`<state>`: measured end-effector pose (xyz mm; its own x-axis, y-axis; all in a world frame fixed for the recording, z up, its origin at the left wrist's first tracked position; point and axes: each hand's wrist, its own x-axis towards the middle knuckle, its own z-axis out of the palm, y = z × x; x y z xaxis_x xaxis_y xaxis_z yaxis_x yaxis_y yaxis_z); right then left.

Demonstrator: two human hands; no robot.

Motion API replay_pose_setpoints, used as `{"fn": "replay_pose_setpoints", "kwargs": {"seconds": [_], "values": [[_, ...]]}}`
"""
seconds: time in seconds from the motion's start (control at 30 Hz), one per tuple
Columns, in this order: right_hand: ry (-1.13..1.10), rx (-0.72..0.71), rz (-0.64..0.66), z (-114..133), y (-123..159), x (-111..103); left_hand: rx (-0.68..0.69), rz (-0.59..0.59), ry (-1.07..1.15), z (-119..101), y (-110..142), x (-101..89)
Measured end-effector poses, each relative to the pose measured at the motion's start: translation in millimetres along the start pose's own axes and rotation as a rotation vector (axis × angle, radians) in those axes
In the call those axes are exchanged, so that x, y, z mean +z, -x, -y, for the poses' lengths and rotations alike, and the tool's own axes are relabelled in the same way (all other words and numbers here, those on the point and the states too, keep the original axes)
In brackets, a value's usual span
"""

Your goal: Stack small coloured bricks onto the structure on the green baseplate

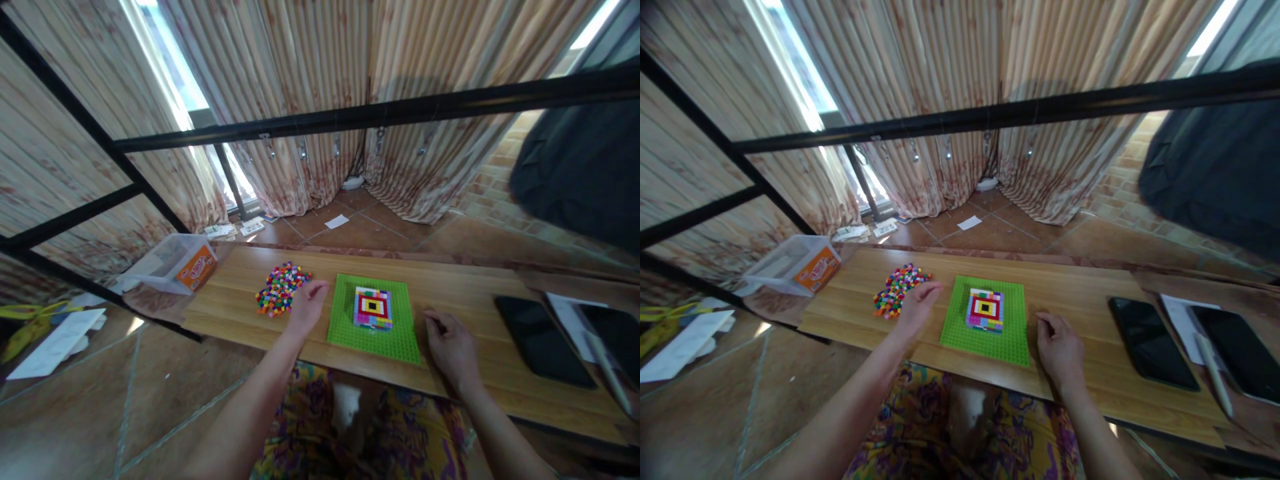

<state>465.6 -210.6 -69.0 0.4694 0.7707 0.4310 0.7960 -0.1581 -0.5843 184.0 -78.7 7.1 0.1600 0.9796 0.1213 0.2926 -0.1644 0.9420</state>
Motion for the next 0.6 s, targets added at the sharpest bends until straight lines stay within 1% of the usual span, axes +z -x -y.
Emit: {"fn": "replay_pose_setpoints", "kwargs": {"seconds": [0.07, 0.13, 0.2, 0.23, 0.3, 0.5, 0.6], "values": [[0.003, 0.015, 0.002, -2, 0, 1, -0.036, -0.1, -0.087, 16, 17, -30.3], [0.017, 0.031, 0.014, -5, 1, 2, -0.076, -0.154, -0.18, 29, 34, -56.0], [0.038, 0.045, 0.035, -7, 1, 2, -0.124, -0.169, -0.281, 38, 49, -72.6], [0.048, 0.048, 0.047, -8, 1, 1, -0.139, -0.159, -0.325, 40, 54, -76.7], [0.063, 0.052, 0.062, -8, 0, 0, -0.145, -0.127, -0.399, 42, 60, -77.1], [0.096, 0.055, 0.058, -10, 0, 1, -0.065, -0.079, -0.641, 40, 54, -54.5], [0.092, 0.035, 0.04, -11, 0, 2, -0.054, -0.076, -0.732, 38, 50, -49.8]]}}
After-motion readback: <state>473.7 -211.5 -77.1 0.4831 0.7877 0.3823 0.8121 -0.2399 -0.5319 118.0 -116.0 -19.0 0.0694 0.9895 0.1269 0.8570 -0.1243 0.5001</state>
